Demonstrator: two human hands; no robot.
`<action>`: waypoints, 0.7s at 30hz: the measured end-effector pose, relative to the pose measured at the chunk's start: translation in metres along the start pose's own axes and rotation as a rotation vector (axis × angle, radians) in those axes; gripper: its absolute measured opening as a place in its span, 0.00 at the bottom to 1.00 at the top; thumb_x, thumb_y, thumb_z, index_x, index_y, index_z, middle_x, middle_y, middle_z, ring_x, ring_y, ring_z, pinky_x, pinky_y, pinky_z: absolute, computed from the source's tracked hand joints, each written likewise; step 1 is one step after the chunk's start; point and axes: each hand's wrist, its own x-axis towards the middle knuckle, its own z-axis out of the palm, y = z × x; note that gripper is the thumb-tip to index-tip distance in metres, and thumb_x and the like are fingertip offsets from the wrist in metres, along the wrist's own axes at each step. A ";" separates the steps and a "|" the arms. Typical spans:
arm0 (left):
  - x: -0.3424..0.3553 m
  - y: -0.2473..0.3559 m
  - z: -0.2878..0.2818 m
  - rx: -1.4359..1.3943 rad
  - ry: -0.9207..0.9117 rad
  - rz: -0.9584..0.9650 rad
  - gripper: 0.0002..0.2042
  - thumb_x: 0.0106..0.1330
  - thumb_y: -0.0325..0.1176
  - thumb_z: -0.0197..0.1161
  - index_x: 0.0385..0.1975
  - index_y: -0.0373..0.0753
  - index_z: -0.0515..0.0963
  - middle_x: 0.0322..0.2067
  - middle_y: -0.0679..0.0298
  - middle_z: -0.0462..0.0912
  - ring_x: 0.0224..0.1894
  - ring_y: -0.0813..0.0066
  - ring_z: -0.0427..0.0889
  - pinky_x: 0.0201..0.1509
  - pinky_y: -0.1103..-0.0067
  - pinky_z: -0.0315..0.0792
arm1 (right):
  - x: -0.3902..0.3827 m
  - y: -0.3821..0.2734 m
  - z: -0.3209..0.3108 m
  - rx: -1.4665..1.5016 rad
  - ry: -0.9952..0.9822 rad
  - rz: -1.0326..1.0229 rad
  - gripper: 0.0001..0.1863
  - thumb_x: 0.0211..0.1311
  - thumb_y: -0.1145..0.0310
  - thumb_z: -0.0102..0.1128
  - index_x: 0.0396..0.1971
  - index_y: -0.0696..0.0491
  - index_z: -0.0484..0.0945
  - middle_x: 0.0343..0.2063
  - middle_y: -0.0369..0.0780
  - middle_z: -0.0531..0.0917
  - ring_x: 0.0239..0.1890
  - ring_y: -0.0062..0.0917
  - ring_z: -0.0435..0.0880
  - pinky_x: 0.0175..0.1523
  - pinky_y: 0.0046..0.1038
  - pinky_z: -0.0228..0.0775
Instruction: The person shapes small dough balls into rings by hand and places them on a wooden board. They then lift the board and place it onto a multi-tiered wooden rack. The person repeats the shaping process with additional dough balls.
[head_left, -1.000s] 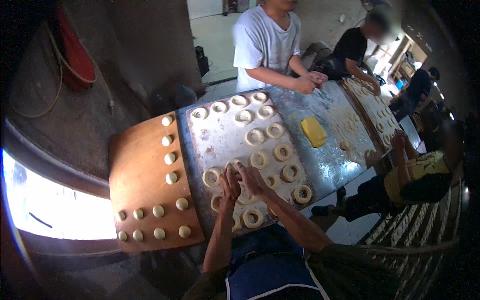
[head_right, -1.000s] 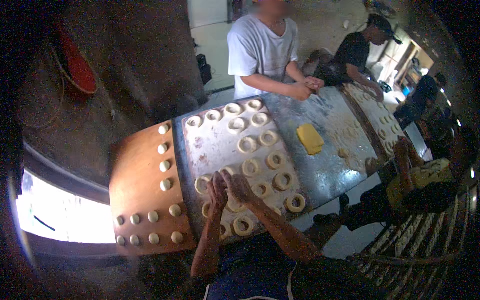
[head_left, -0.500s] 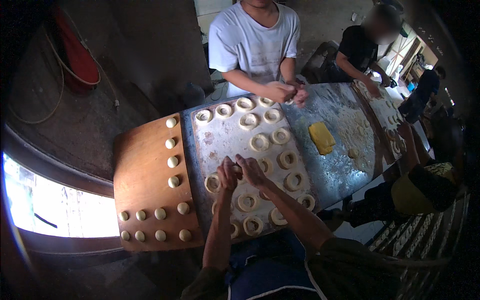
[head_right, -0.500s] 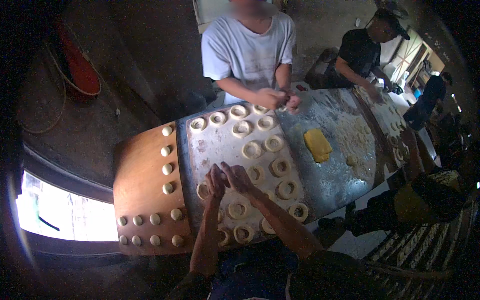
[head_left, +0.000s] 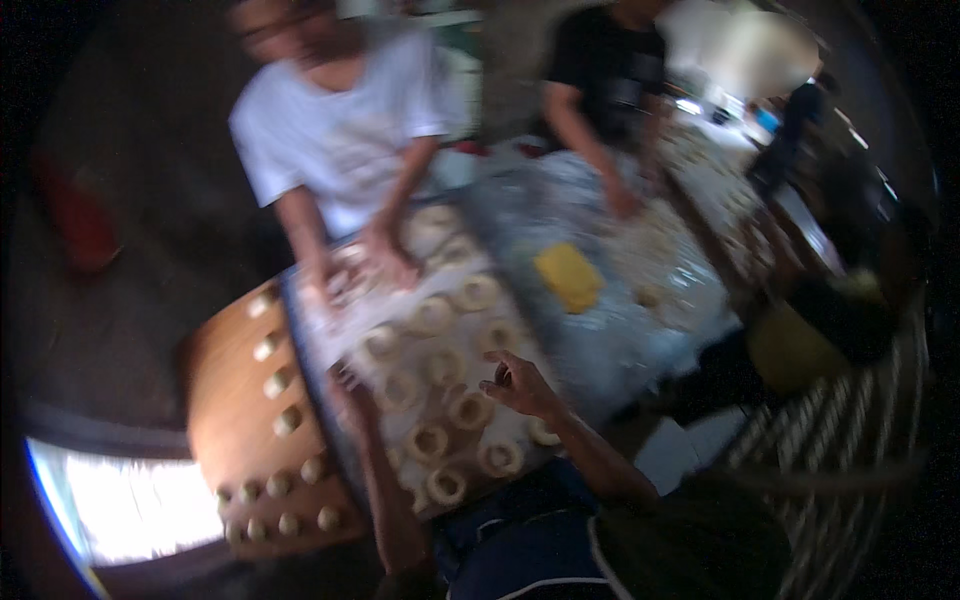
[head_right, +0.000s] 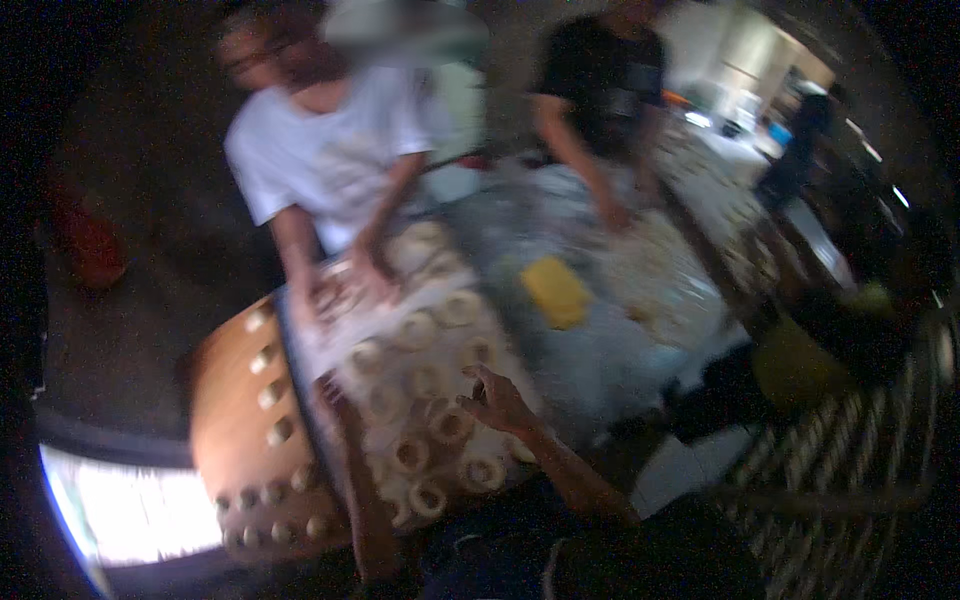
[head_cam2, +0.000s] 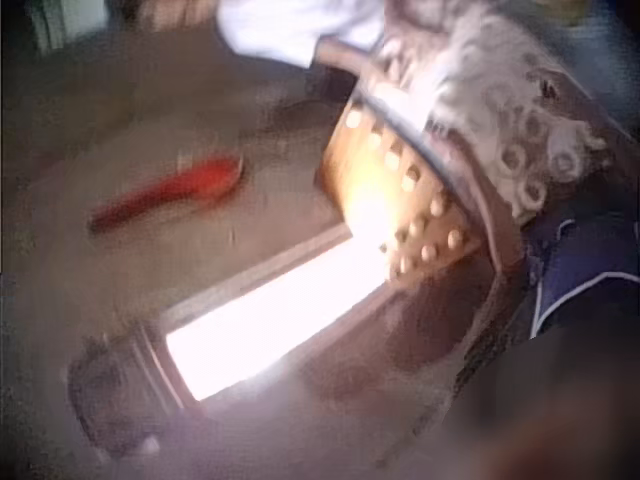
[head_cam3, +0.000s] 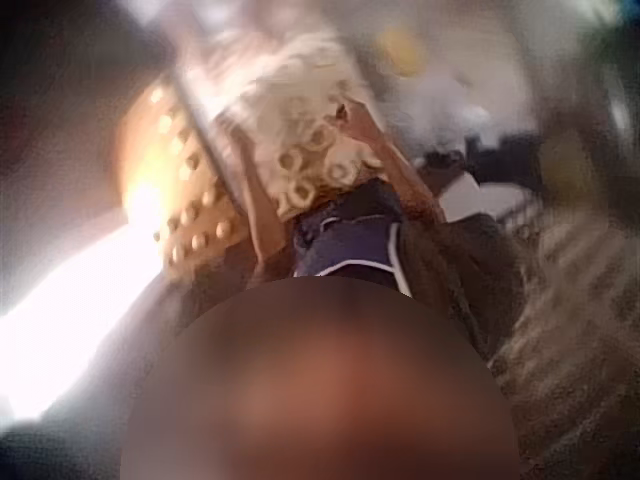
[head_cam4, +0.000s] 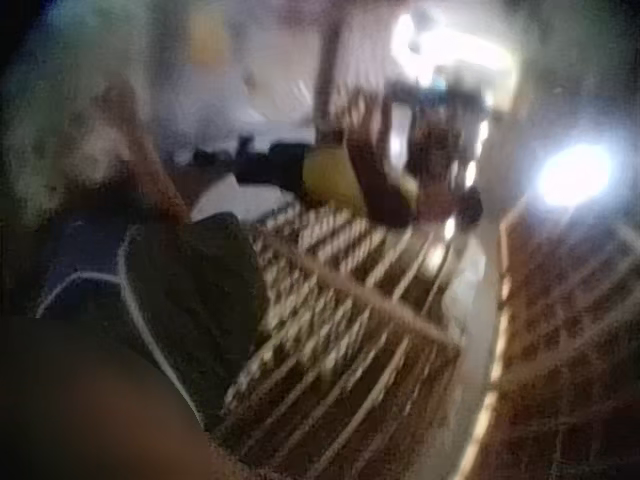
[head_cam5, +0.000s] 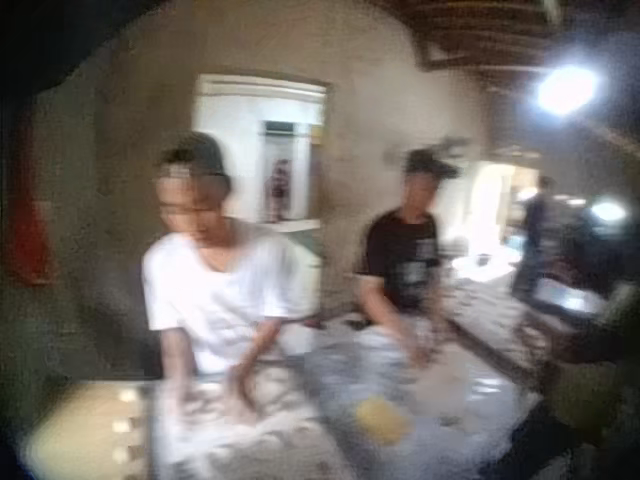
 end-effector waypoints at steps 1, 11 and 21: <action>-0.017 0.001 0.011 0.429 -0.045 0.228 0.10 0.68 0.31 0.46 0.40 0.34 0.74 0.28 0.71 0.71 0.31 0.79 0.69 0.34 0.83 0.65 | -0.027 0.021 -0.033 0.036 0.064 -0.004 0.28 0.51 0.62 0.67 0.52 0.54 0.71 0.27 0.44 0.80 0.30 0.31 0.80 0.39 0.34 0.72; -0.162 -0.035 0.213 0.747 -0.370 0.431 0.05 0.60 0.24 0.53 0.35 0.34 0.73 0.31 0.58 0.75 0.34 0.66 0.73 0.39 0.74 0.67 | -0.016 0.183 -0.298 -0.894 0.664 0.012 0.15 0.56 0.61 0.60 0.39 0.56 0.77 0.32 0.47 0.77 0.43 0.41 0.73 0.49 0.46 0.63; -0.225 -0.074 0.345 0.670 -0.732 0.031 0.12 0.64 0.33 0.59 0.41 0.30 0.76 0.35 0.53 0.81 0.37 0.68 0.80 0.45 0.74 0.72 | -0.023 0.130 -0.250 0.194 0.368 0.084 0.16 0.51 0.75 0.69 0.35 0.54 0.69 0.30 0.40 0.80 0.28 0.24 0.80 0.33 0.28 0.74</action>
